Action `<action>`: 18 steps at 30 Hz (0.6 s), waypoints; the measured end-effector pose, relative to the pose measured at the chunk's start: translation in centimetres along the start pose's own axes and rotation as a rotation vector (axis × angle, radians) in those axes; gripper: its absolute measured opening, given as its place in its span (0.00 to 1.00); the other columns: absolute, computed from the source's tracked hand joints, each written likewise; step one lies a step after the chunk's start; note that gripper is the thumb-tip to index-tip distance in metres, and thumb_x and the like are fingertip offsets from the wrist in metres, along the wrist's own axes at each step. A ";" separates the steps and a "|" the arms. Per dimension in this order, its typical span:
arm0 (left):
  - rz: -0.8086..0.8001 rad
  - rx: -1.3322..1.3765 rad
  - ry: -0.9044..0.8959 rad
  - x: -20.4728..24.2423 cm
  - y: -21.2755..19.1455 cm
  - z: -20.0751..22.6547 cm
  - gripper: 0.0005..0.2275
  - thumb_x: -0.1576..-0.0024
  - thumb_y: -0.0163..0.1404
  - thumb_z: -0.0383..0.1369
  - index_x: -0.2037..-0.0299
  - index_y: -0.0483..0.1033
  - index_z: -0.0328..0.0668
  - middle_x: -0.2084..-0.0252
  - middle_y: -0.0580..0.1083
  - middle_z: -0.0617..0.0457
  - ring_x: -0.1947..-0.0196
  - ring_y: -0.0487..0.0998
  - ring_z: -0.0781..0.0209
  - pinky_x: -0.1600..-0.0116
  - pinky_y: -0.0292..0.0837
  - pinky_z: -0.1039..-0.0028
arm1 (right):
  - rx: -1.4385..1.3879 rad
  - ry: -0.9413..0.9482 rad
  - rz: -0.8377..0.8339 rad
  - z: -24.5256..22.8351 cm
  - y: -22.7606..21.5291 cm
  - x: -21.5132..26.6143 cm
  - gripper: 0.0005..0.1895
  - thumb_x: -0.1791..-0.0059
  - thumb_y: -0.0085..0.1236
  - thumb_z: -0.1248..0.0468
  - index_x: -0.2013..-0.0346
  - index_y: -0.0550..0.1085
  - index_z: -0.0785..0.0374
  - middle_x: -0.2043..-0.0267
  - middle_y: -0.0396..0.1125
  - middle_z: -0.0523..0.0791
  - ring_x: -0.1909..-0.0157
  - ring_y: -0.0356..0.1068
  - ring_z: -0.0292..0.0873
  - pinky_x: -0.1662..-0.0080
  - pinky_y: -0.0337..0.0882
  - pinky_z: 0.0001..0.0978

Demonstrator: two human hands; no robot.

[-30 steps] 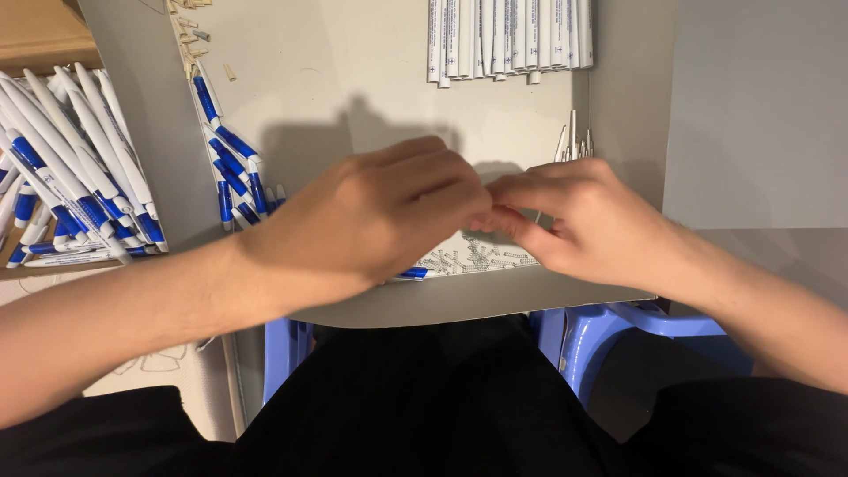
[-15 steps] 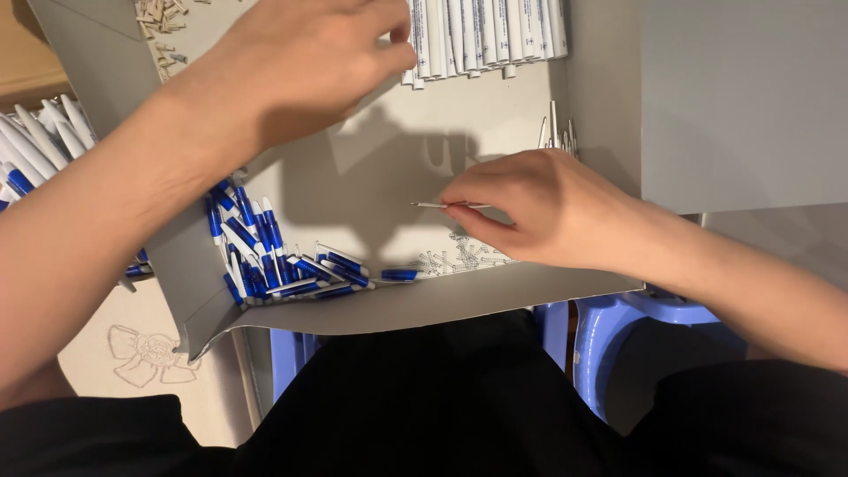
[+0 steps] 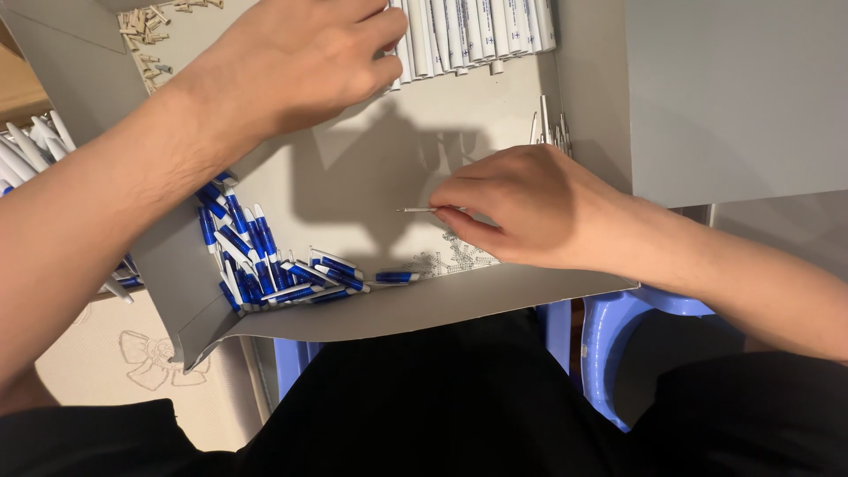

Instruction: Assembling ballpoint pens by inserting ink refills into barrels and attaching caps.

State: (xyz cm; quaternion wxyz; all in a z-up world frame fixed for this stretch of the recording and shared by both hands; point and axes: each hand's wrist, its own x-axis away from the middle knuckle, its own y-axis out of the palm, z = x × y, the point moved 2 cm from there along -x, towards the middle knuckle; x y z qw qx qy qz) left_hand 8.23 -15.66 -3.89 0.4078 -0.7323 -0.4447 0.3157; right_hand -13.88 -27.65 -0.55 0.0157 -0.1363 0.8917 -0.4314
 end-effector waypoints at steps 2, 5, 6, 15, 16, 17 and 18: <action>-0.001 0.029 -0.021 0.3 -1.1 0.0 0.08 0.43 0.56 0.27 0.70 0.72 0.54 0.66 0.71 0.63 0.60 0.73 0.64 0.60 0.70 0.74 | -0.007 0.006 -0.013 0.1 0.1 0.1 0.08 0.44 0.51 0.64 0.66 0.76 0.53 0.81 0.65 0.35 0.78 0.65 0.38 0.78 0.65 0.36; -0.010 0.056 -0.068 1.2 -1.6 -0.2 0.07 0.40 0.55 0.29 0.68 0.72 0.54 0.68 0.73 0.66 0.60 0.74 0.65 0.60 0.72 0.75 | -0.001 -0.016 -0.024 0.2 0.2 0.0 0.07 0.44 0.51 0.63 0.63 0.77 0.53 0.80 0.68 0.35 0.77 0.68 0.38 0.77 0.68 0.36; -0.018 0.062 -0.091 1.6 -1.5 -0.2 0.07 0.38 0.54 0.32 0.68 0.71 0.55 0.68 0.74 0.67 0.59 0.76 0.65 0.59 0.71 0.74 | 0.007 -0.038 -0.024 0.1 0.2 0.0 0.07 0.44 0.51 0.64 0.61 0.78 0.53 0.78 0.70 0.35 0.76 0.70 0.38 0.77 0.70 0.36; -0.157 0.342 -0.305 3.9 -3.8 -0.4 0.04 0.36 0.54 0.37 0.59 0.78 0.51 0.66 0.78 0.58 0.64 0.81 0.57 0.64 0.79 0.64 | 0.018 -0.054 0.077 -0.1 0.1 -0.1 0.08 0.44 0.53 0.67 0.66 0.78 0.57 0.81 0.69 0.36 0.80 0.68 0.35 0.77 0.73 0.28; -0.155 0.338 -0.306 3.6 -5.0 0.0 0.04 0.36 0.54 0.37 0.59 0.78 0.51 0.66 0.78 0.58 0.64 0.81 0.57 0.64 0.79 0.64 | 0.023 -0.057 0.078 -0.3 0.0 -0.1 0.08 0.44 0.53 0.67 0.66 0.78 0.57 0.81 0.69 0.36 0.80 0.68 0.35 0.77 0.73 0.28; -0.145 0.631 -0.401 3.4 -6.1 0.2 0.01 0.36 0.55 0.29 0.58 0.79 0.45 0.67 0.79 0.56 0.67 0.79 0.58 0.67 0.79 0.69 | 0.014 -0.051 0.097 -0.4 -0.2 0.0 0.07 0.44 0.53 0.68 0.66 0.77 0.57 0.81 0.67 0.36 0.80 0.66 0.35 0.78 0.70 0.29; -0.129 0.925 -0.491 3.1 -7.2 0.6 0.04 0.37 0.55 0.22 0.57 0.81 0.40 0.68 0.79 0.53 0.70 0.78 0.59 0.70 0.80 0.75 | 0.004 -0.045 0.115 -0.5 -0.3 0.0 0.07 0.45 0.53 0.68 0.66 0.76 0.57 0.81 0.66 0.36 0.80 0.64 0.36 0.79 0.67 0.29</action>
